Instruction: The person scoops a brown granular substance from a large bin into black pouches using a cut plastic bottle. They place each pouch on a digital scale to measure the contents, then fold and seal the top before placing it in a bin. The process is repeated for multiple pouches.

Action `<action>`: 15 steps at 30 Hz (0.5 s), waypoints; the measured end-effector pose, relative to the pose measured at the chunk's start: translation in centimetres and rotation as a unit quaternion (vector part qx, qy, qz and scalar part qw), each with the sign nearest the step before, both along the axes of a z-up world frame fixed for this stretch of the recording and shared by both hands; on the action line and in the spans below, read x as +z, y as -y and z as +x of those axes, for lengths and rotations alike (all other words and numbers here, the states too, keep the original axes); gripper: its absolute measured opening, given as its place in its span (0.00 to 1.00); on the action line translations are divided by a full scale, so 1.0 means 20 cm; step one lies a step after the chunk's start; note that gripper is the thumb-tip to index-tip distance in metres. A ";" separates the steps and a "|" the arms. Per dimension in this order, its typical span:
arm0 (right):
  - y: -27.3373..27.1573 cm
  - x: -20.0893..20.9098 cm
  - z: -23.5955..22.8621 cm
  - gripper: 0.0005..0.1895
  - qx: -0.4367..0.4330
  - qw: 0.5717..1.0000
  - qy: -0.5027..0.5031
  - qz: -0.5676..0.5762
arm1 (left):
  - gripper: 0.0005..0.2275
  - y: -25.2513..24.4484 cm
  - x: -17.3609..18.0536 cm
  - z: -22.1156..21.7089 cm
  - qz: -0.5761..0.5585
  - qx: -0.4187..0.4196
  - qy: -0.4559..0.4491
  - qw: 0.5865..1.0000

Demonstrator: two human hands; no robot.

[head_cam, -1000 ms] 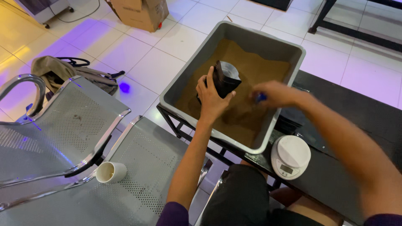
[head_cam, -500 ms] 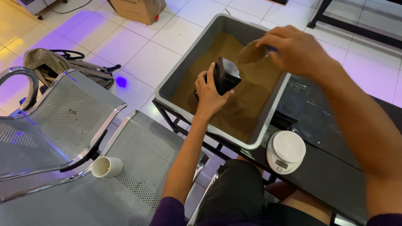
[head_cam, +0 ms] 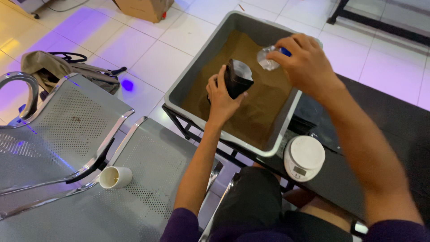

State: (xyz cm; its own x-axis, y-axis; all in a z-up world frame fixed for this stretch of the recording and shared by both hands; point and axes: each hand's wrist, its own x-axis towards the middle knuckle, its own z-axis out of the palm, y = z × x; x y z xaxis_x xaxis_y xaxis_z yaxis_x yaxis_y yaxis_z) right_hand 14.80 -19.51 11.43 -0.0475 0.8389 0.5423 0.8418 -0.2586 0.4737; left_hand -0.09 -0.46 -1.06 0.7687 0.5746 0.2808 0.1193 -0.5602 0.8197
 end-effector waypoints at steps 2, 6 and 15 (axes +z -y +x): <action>0.02 -0.29 0.08 0.15 -0.043 0.998 -0.018 -0.052 | 0.47 -0.01 -0.04 0.01 0.014 0.005 0.022 1.000; -0.02 -0.73 0.02 0.14 0.050 0.955 -0.272 -0.106 | 0.50 -0.02 -0.08 0.02 0.029 0.012 0.075 0.997; 0.13 -0.67 -0.45 0.21 0.000 0.847 -0.505 0.164 | 0.50 0.04 -0.03 0.01 0.020 -0.080 0.103 0.991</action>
State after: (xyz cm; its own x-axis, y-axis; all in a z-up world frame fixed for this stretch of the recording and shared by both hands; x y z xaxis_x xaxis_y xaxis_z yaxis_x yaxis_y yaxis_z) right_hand 5.80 -22.18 -2.01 0.5793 0.6352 0.5107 0.7753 -0.2361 -0.5858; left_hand 0.15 -1.35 -1.60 0.7732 0.4355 0.4611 -0.1405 -0.5913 0.7941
